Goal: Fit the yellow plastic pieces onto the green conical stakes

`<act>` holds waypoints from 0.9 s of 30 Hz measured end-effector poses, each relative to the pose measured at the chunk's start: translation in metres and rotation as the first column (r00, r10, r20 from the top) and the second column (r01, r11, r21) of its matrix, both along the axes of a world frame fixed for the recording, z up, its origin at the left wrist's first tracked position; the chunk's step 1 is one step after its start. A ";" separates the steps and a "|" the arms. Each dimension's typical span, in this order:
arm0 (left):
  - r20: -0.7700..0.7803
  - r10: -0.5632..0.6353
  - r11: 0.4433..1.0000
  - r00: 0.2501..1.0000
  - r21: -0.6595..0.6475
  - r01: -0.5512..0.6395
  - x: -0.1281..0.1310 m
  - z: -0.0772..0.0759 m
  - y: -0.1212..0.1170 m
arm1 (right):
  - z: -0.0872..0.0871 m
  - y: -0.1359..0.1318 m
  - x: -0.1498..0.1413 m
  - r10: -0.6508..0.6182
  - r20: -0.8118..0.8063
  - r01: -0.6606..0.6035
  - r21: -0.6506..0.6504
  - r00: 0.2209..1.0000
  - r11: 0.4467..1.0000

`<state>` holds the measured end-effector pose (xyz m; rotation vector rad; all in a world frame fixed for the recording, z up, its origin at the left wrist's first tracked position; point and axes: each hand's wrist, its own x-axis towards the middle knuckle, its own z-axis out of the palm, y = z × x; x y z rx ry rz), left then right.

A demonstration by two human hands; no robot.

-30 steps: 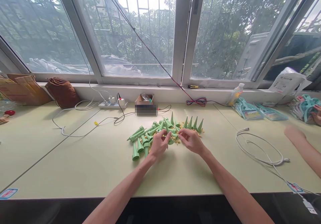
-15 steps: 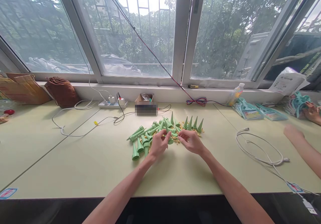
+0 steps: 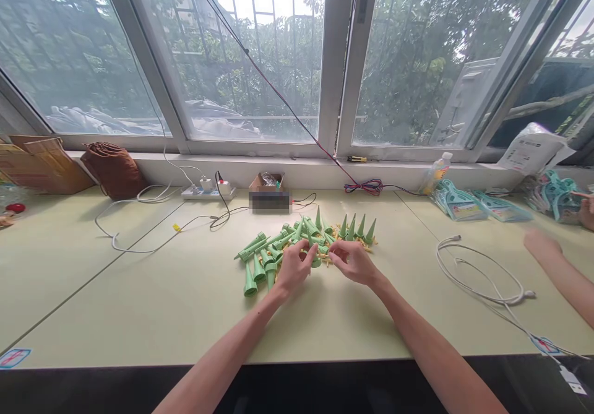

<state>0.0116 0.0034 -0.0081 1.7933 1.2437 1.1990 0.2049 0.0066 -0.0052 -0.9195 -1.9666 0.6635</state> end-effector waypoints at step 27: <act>0.019 -0.033 0.999 0.999 0.005 0.033 0.000 0.002 -0.002 | 0.000 0.000 -0.001 0.004 0.034 -0.004 -0.002 0.999 1.000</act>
